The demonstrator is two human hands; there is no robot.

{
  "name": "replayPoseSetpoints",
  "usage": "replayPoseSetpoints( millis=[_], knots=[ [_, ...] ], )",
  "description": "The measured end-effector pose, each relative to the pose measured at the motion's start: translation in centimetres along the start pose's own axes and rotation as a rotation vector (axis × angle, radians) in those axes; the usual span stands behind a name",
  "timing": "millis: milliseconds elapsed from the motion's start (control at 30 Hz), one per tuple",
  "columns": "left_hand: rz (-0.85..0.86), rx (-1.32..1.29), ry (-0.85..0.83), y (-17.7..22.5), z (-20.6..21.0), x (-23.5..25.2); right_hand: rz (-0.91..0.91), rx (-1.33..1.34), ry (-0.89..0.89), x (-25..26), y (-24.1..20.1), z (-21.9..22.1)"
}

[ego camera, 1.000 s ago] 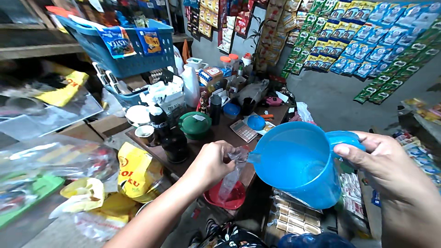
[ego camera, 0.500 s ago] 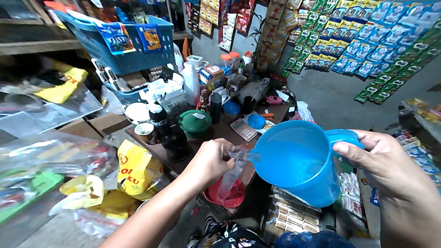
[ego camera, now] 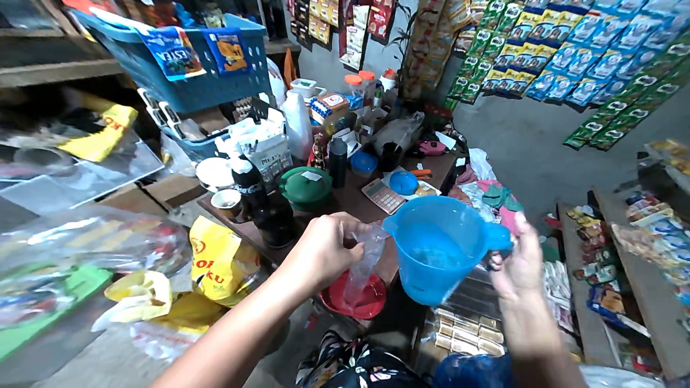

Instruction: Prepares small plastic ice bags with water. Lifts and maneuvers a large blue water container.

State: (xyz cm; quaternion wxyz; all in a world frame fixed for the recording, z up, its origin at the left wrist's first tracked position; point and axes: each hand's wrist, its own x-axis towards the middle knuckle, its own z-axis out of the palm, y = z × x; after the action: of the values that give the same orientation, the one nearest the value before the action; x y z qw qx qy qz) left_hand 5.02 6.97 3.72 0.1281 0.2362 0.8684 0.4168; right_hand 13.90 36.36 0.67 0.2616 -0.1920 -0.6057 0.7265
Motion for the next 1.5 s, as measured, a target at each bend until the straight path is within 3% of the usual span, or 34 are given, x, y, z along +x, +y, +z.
replayPoseSetpoints(
  millis=[100, 333, 533, 600, 700, 767, 867, 967, 1100, 1300, 1500],
  knots=[
    [-0.008, -0.009, 0.007, -0.1, 0.1, -0.1, 0.097, 0.024, 0.133, 0.9, 5.0, 0.4],
    [0.003, -0.057, 0.014, -0.4, 0.2, -0.5, 0.209, 0.067, 0.148, 3.5, 17.4, 0.4],
    [0.010, -0.042, 0.055, -0.8, 0.3, -0.6, 0.196, 0.173, 0.202, 4.5, 22.3, 0.8],
    [0.015, -0.034, 0.069, -1.0, 0.4, -0.7, 0.123, 0.048, 0.196, 5.0, 23.0, 0.7],
    [0.013, -0.035, 0.070, -1.0, 0.3, -0.7, -0.052, -0.384, 0.131, 5.8, 20.8, -0.1],
    [0.013, -0.043, 0.060, -0.9, 0.3, -0.6, -0.250, -0.508, -0.002, 5.6, 17.1, 0.6],
    [0.021, -0.040, 0.028, -0.8, 0.3, -0.7, -0.448, -0.490, -0.471, 3.7, 11.1, 4.1],
    [0.047, -0.032, 0.000, -0.8, 0.4, -0.9, -0.444, -0.568, -0.924, 2.2, 6.3, 7.6],
    [0.093, -0.023, -0.011, -0.8, 0.4, -1.4, -0.374, -0.620, -1.256, 2.0, 3.5, 9.6],
    [0.168, -0.068, 0.032, -1.3, 1.0, -2.2, -0.241, -0.614, -1.406, 0.6, 2.3, 10.9],
    [0.344, -0.093, 0.267, -1.6, 3.1, -2.6, 0.094, -0.528, -1.309, -0.9, 1.0, 11.5]
  ],
)
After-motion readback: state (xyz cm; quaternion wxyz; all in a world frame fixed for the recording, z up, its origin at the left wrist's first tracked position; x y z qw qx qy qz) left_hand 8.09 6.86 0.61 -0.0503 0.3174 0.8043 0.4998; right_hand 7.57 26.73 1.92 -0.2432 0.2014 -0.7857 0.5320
